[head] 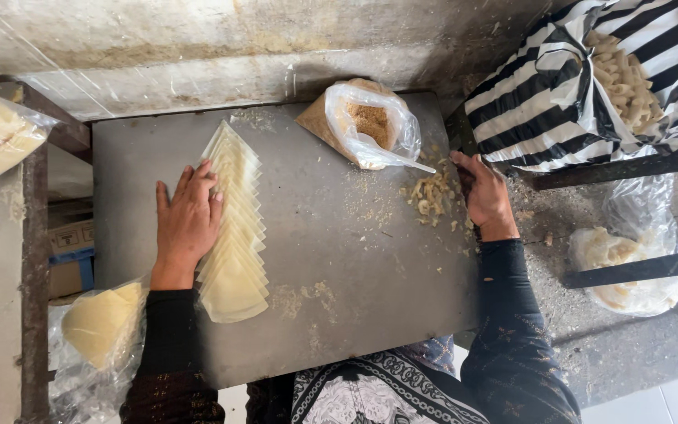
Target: The person prepares and fills individual dumpling wrappers. They arrange a stack of triangular wrappers on a metal surface, pick one up at a time, use a spoon to place a small amount of crumbly filling in the center, and fold the edges over to seal the dumpling.
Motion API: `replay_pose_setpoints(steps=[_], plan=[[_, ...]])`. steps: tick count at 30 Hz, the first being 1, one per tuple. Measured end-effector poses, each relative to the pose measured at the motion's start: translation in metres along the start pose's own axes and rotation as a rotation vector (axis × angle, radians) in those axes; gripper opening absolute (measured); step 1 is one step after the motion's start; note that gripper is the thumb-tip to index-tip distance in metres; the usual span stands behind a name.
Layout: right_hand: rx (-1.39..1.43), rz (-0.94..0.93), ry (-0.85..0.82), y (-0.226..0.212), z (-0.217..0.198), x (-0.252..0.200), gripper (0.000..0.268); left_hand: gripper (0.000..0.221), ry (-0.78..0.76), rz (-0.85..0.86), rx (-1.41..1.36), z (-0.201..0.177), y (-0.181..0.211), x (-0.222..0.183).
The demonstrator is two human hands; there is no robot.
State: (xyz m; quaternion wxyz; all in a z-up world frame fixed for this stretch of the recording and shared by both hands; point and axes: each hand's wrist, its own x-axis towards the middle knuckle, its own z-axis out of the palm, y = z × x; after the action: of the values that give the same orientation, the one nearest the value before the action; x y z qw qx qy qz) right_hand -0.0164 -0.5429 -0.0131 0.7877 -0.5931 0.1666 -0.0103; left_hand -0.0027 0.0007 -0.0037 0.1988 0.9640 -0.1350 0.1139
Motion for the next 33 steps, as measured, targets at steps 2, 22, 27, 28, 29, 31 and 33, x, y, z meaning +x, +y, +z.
replay_pose_setpoints(steps=[2, 22, 27, 28, 29, 31, 33], plan=[[-0.029, 0.007, -0.002, 0.000, 0.002, -0.003, 0.053, 0.026, 0.009, 0.009, -0.006, 0.000, 0.000, -0.001], [-0.130, -0.040, -0.075, -0.004, -0.003, -0.021, 0.078, 0.024, -0.003, 0.006, -0.017, -0.003, 0.001, -0.001], [-0.071, -0.020, -0.052, -0.002, -0.004, -0.018, 0.076, 0.025, 0.011, 0.010, -0.024, -0.003, 0.001, -0.002], [-0.085, -0.028, -0.056, -0.003, -0.004, -0.018, 0.075, 0.025, 0.011, 0.010, -0.020, -0.002, 0.001, -0.002], [-0.098, -0.035, -0.058, -0.003, -0.003, -0.018, 0.075, 0.024, 0.009, 0.012, -0.014, -0.002, 0.000, -0.002], [-0.125, -0.033, -0.060, -0.004, 0.000, -0.017, 0.073, 0.024, 0.009, 0.012, -0.009, -0.002, 0.000, -0.002], [-0.155, -0.020, -0.059, -0.007, 0.004, -0.016, 0.072, 0.024, 0.015, 0.012, -0.010, -0.002, 0.001, -0.002]])
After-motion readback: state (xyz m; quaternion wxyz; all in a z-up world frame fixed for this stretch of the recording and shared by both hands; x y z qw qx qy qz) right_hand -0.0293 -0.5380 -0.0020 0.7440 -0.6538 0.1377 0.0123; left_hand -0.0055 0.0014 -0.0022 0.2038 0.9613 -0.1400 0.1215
